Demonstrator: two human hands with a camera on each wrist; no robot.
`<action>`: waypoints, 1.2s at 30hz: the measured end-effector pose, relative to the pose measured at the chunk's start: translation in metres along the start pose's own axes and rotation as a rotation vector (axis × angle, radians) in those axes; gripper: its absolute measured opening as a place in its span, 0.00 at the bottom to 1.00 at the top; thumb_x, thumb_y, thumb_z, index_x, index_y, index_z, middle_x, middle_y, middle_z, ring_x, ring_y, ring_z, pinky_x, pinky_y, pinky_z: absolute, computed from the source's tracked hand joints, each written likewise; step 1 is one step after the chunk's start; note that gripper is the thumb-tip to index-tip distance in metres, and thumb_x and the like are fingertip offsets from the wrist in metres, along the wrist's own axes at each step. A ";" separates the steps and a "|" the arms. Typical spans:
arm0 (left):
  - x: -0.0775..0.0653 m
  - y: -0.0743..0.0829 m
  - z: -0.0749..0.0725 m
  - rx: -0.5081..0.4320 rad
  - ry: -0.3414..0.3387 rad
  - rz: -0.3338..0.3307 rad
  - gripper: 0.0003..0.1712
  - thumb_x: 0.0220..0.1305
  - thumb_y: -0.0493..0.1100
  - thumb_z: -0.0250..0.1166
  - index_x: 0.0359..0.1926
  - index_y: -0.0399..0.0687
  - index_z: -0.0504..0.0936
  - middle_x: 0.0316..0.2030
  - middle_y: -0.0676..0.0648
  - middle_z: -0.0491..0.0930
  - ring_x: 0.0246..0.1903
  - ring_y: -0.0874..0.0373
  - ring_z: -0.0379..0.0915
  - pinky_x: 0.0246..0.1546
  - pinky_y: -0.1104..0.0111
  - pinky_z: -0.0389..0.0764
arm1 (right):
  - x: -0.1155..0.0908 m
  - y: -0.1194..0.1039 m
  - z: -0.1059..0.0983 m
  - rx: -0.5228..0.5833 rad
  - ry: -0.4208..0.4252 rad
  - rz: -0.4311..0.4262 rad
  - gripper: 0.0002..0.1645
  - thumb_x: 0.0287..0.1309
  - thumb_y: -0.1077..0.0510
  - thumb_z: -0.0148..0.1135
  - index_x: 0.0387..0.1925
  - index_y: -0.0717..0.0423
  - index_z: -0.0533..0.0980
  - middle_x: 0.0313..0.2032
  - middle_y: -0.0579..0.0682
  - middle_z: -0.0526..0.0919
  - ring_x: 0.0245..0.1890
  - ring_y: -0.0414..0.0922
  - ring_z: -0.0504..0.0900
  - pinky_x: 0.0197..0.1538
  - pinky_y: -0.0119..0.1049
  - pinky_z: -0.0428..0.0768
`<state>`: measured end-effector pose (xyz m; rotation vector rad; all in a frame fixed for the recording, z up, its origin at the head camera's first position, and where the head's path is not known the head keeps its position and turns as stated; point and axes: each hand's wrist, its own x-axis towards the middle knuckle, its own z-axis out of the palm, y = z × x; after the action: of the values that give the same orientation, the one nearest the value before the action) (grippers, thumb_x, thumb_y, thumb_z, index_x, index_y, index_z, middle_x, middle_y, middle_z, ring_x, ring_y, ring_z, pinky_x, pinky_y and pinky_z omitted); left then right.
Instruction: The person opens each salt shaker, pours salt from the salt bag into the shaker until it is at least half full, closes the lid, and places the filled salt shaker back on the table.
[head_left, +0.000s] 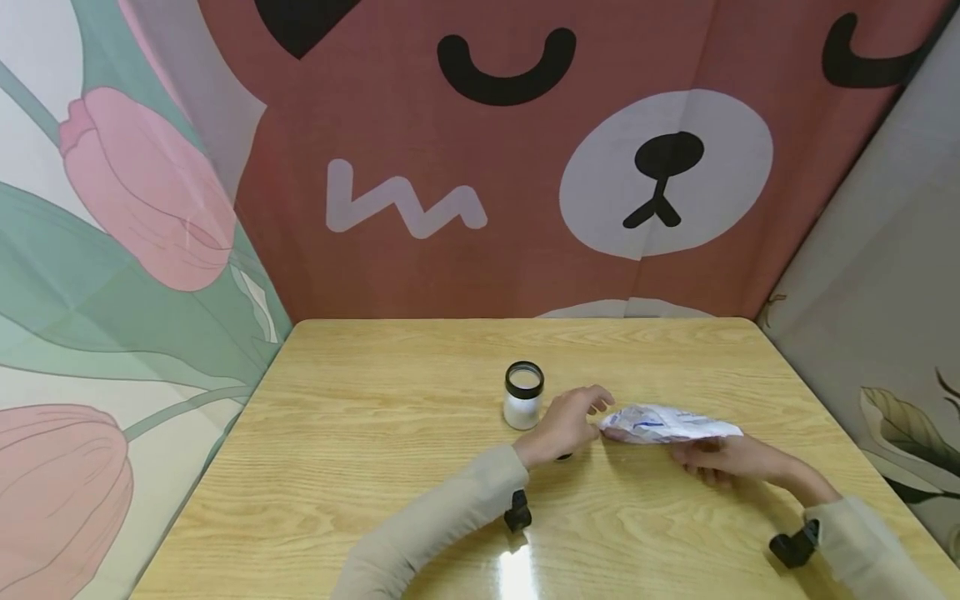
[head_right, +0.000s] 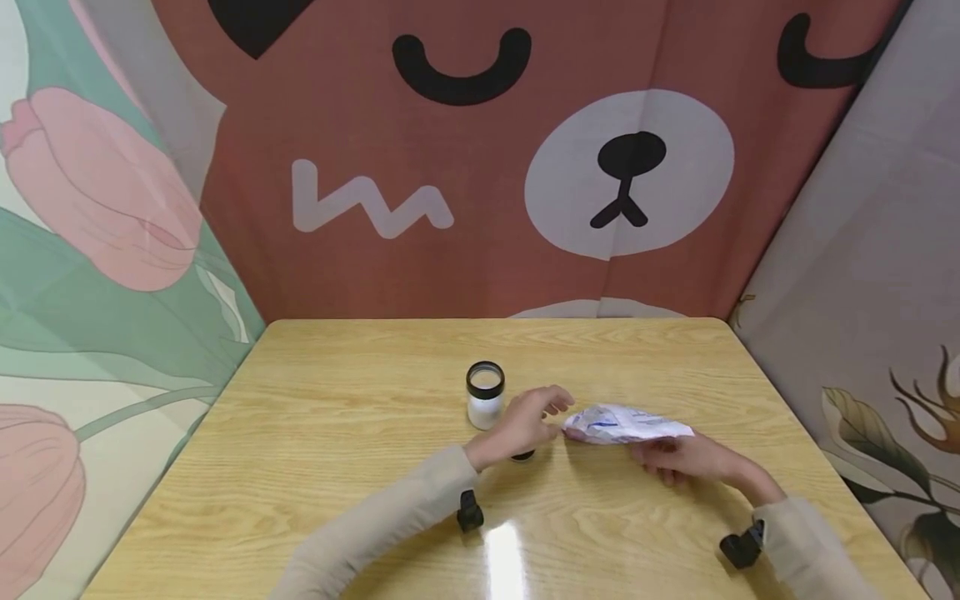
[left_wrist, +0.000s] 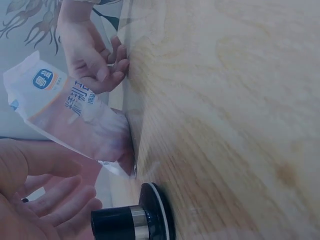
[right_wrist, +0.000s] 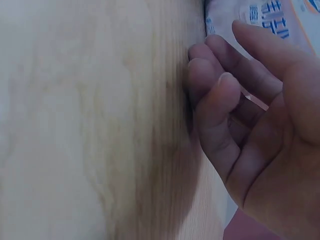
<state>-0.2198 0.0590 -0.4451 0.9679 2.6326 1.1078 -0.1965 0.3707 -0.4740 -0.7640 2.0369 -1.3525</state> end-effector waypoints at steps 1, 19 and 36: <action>0.000 0.000 -0.001 -0.002 0.000 -0.001 0.24 0.61 0.28 0.67 0.58 0.45 0.78 0.51 0.46 0.81 0.49 0.56 0.78 0.45 0.75 0.76 | 0.000 -0.001 0.002 -0.017 0.008 0.005 0.12 0.75 0.66 0.46 0.48 0.71 0.73 0.29 0.71 0.76 0.18 0.42 0.74 0.15 0.41 0.76; 0.002 0.002 -0.003 -0.018 0.132 0.091 0.15 0.66 0.28 0.58 0.51 0.44 0.82 0.45 0.46 0.84 0.42 0.67 0.78 0.42 0.83 0.74 | 0.021 -0.016 0.059 -0.561 0.165 -0.237 0.03 0.66 0.60 0.64 0.37 0.47 0.79 0.26 0.33 0.75 0.23 0.27 0.70 0.23 0.26 0.71; 0.004 0.007 -0.015 -0.075 0.196 0.172 0.12 0.72 0.33 0.57 0.51 0.45 0.82 0.45 0.48 0.82 0.42 0.69 0.76 0.42 0.81 0.77 | 0.049 -0.030 0.093 -0.891 0.330 -0.436 0.12 0.56 0.63 0.71 0.33 0.43 0.77 0.30 0.30 0.73 0.28 0.26 0.69 0.29 0.19 0.68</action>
<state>-0.2248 0.0558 -0.4288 1.1425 2.6747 1.3965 -0.1572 0.2688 -0.4829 -1.5052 2.8908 -0.7338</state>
